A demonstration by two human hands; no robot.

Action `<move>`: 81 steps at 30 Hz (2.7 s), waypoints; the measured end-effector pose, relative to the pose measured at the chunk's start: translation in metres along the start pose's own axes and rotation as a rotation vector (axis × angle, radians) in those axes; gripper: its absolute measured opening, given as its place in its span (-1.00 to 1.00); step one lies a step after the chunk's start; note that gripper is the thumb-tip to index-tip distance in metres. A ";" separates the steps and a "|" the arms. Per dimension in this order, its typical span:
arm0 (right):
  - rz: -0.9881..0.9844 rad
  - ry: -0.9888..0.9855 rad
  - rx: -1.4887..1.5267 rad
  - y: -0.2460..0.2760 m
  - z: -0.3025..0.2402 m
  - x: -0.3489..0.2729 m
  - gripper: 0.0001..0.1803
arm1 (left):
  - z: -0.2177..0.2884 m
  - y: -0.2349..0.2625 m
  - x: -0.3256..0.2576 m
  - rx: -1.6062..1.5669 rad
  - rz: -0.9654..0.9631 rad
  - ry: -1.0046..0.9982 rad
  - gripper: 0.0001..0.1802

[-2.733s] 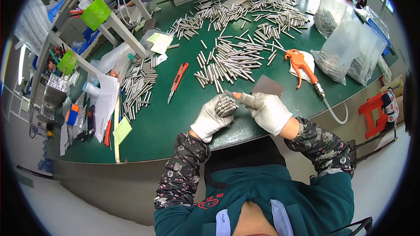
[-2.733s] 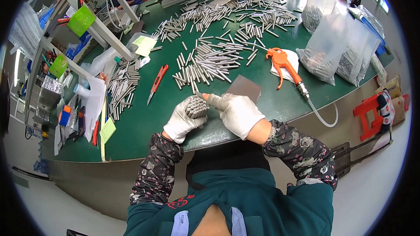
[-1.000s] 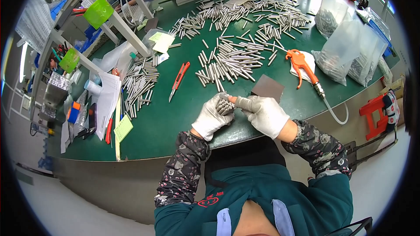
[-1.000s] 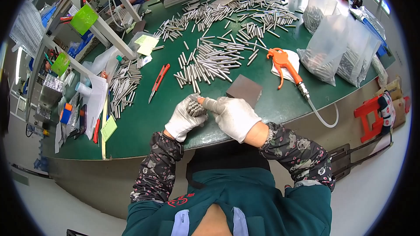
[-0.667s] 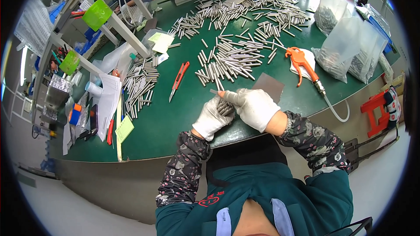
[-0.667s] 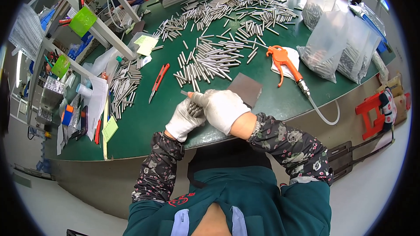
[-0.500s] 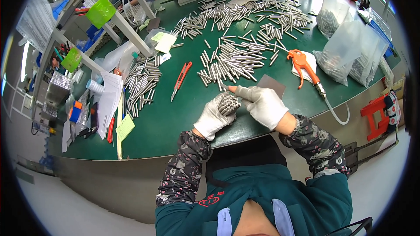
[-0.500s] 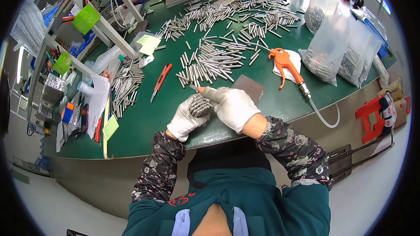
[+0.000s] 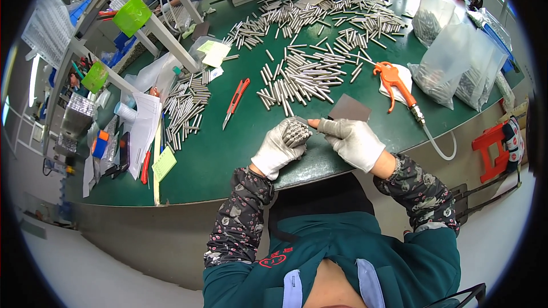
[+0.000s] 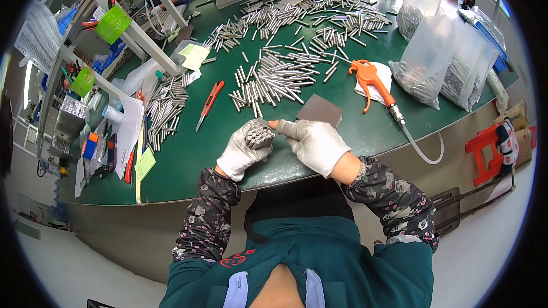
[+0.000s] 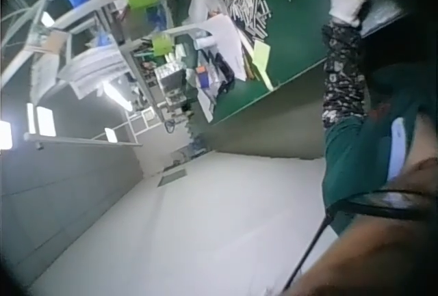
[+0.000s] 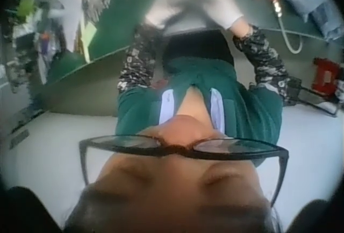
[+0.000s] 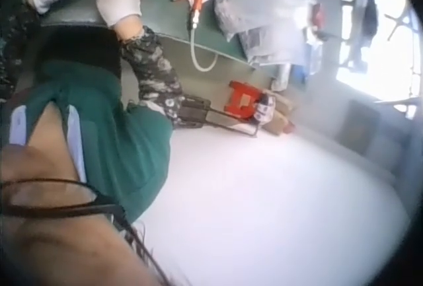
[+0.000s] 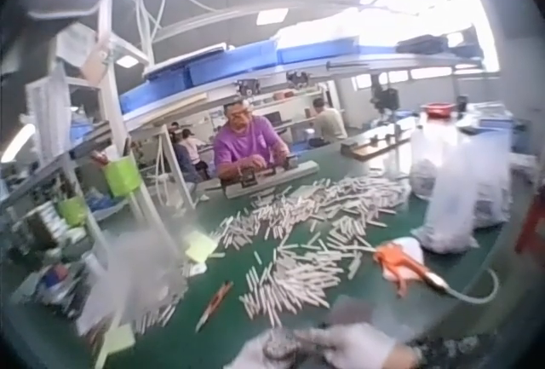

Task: Inserting metal rods into a circular perforated component and cleaning them with an air duster.

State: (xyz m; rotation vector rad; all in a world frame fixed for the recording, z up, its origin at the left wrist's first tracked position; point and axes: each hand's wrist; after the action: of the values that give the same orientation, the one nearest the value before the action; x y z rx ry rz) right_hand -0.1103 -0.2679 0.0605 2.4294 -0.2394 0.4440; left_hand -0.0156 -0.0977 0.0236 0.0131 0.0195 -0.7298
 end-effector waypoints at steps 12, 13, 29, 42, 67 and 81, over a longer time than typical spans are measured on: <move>-0.134 0.035 -0.171 -0.002 -0.022 0.001 -0.50 | -0.010 0.005 0.001 -0.105 -0.002 0.034 -0.38; -0.134 0.033 -0.169 -0.004 -0.023 0.002 -0.50 | -0.004 0.003 0.001 -0.074 -0.004 0.071 -0.39; -0.068 0.018 -0.075 -0.002 -0.023 0.001 -0.55 | -0.007 0.002 -0.001 -0.088 0.032 -0.006 -0.44; 0.014 0.025 -0.084 -0.008 -0.019 0.022 -0.64 | -0.002 0.004 0.004 -0.078 -0.048 0.046 -0.47; -0.067 0.055 0.020 0.001 -0.003 -0.003 -0.51 | -0.004 0.002 0.001 -0.065 0.013 0.045 -0.40; 0.083 0.103 0.091 -0.018 -0.001 0.016 -0.61 | -0.001 0.005 0.004 -0.086 -0.082 0.099 -0.44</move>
State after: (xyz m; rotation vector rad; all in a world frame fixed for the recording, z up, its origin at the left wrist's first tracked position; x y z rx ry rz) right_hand -0.0908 -0.2544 0.0576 2.4834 -0.2818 0.6278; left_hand -0.0091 -0.0964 0.0224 -0.0341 0.1472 -0.8093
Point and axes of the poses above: each hand's wrist, its own x-axis towards the middle knuckle, its own y-axis out of the back of the hand, z = x × y, and after that the axes turned 5 degrees about z, right-handed
